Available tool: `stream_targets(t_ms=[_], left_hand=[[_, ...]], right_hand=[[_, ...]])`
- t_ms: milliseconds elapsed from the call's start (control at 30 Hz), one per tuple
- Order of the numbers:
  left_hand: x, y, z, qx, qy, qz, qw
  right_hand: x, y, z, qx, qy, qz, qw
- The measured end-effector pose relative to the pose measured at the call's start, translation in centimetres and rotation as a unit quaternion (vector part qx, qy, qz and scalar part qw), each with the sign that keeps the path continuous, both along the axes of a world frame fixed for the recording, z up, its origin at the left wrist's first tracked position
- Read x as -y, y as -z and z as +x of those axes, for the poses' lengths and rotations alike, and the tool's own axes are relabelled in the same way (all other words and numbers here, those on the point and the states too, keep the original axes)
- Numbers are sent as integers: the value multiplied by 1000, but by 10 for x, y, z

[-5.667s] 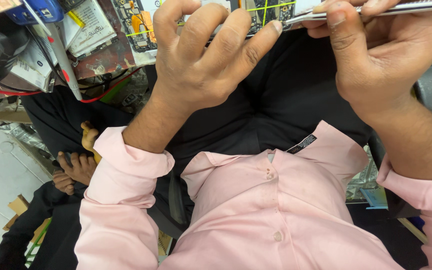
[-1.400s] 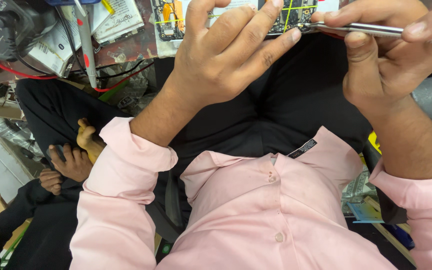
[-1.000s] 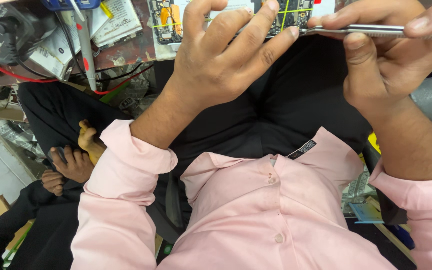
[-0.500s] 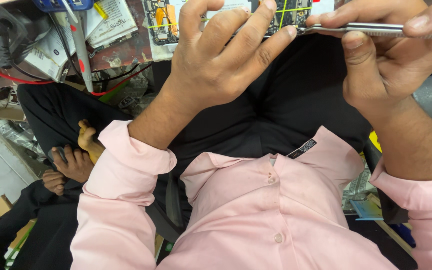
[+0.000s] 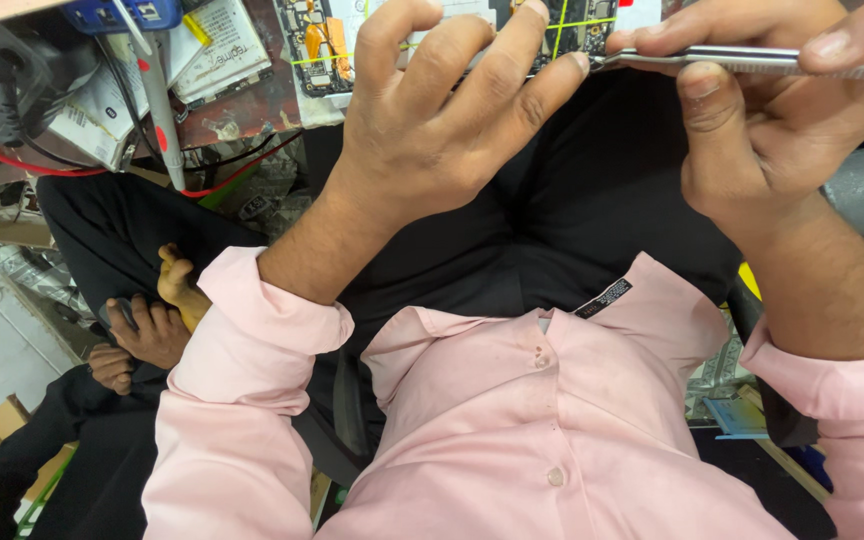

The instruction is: The person moves a laptop aside on a cluttered workbench, picks up a smartphone held closed with rubber bands, wipes it with a tissue, and uses tweezers to pry and work on the phone's internal board and battery while holding the device on their lap.

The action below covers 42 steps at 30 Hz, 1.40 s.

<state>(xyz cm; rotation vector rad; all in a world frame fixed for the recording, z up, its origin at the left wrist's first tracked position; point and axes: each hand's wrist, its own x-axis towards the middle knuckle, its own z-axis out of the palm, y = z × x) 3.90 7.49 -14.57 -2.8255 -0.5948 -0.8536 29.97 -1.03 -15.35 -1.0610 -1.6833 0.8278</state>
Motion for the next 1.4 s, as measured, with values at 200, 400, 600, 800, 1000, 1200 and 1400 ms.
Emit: stream_targets(t_ms=[200, 400, 600, 800, 1000, 1200, 1400], left_hand=[[-1, 2, -2, 1, 9, -5, 1000], [-1, 2, -3, -1, 14, -8, 1000], [-2, 2, -3, -4, 16, 2, 1000], [-2, -1, -4, -5, 20, -20, 1000], [3, -3, -9, -36, 7, -20, 999], [4, -4, -6, -17, 8, -66, 998], [4, -4, -6, -12, 8, -66, 998]], right_hand=[[-8, -5, -1, 32, -3, 16, 999], [-6, 0, 1, 22, -12, 26, 999], [-6, 4, 1, 13, -23, 39, 999], [-15, 0, -4, 44, -16, 119, 992], [-4, -4, -10, 83, 35, 50, 995], [-1, 3, -5, 46, 26, 40, 998], [0, 4, -1, 46, 28, 37, 998]])
